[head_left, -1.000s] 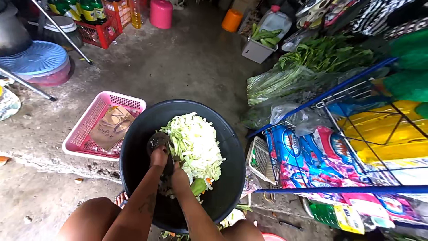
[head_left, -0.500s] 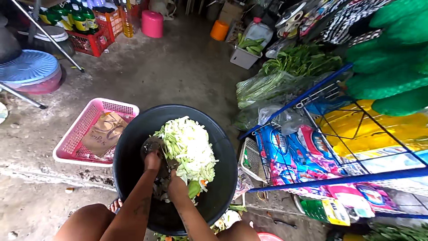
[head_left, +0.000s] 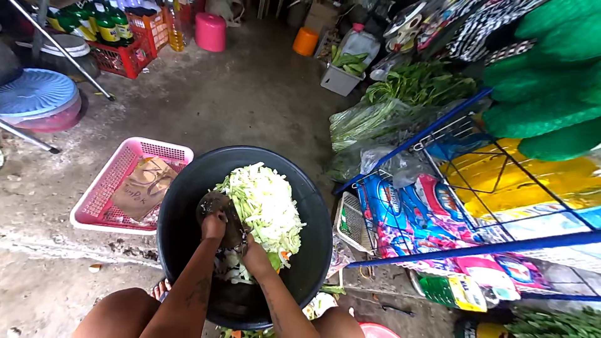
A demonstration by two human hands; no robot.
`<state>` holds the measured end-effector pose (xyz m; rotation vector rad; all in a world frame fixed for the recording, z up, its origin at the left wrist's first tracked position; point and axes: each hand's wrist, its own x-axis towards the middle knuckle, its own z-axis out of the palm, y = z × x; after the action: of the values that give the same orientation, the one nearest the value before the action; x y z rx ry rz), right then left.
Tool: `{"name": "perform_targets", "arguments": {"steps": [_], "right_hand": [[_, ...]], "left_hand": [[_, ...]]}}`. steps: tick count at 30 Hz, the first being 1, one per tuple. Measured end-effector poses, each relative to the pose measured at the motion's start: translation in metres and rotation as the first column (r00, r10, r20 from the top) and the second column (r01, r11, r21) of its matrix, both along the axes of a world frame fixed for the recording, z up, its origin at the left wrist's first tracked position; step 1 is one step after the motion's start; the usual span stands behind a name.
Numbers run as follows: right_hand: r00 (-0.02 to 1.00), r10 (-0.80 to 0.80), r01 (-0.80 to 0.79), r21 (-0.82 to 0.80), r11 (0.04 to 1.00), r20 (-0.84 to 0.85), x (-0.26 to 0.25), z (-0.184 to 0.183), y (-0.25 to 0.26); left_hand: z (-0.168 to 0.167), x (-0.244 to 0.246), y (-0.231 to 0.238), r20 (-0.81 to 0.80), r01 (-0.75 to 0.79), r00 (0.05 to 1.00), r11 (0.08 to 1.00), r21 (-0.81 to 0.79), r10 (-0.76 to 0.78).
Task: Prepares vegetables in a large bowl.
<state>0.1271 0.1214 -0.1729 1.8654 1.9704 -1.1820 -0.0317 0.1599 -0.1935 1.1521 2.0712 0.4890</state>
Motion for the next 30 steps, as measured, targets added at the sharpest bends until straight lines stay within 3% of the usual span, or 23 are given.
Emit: {"name": "perform_targets", "arguments": {"steps": [3,7,13,22,27,30], "right_hand": [[0.991,0.077,-0.076,-0.019,0.997,0.112,-0.008,0.019,-0.012],[0.97,0.088,-0.083,-0.031,0.996,0.226,-0.014,0.017,-0.016],[0.995,0.066,-0.065,-0.01,0.998,0.08,0.013,0.009,-0.002],[0.971,0.174,-0.173,-0.023,0.985,0.161,0.013,0.024,-0.007],[0.972,0.158,-0.156,-0.021,0.987,0.173,0.011,0.018,-0.003],[0.963,0.093,-0.1,0.016,0.995,0.254,0.021,0.043,-0.003]], "left_hand": [[-0.001,-0.001,-0.002,0.001,-0.006,1.0,1.0,-0.027,0.006],[-0.001,0.001,0.001,-0.028,-0.008,1.0,0.999,-0.041,0.007],[-0.001,0.0,-0.002,-0.003,-0.007,1.0,1.0,-0.003,0.007],[-0.004,0.001,0.0,-0.015,-0.033,0.999,0.999,-0.044,0.032],[-0.002,0.006,0.001,-0.038,-0.035,0.999,0.998,-0.044,0.033],[0.001,0.017,0.005,-0.032,0.059,0.998,0.998,-0.01,-0.059]]}}
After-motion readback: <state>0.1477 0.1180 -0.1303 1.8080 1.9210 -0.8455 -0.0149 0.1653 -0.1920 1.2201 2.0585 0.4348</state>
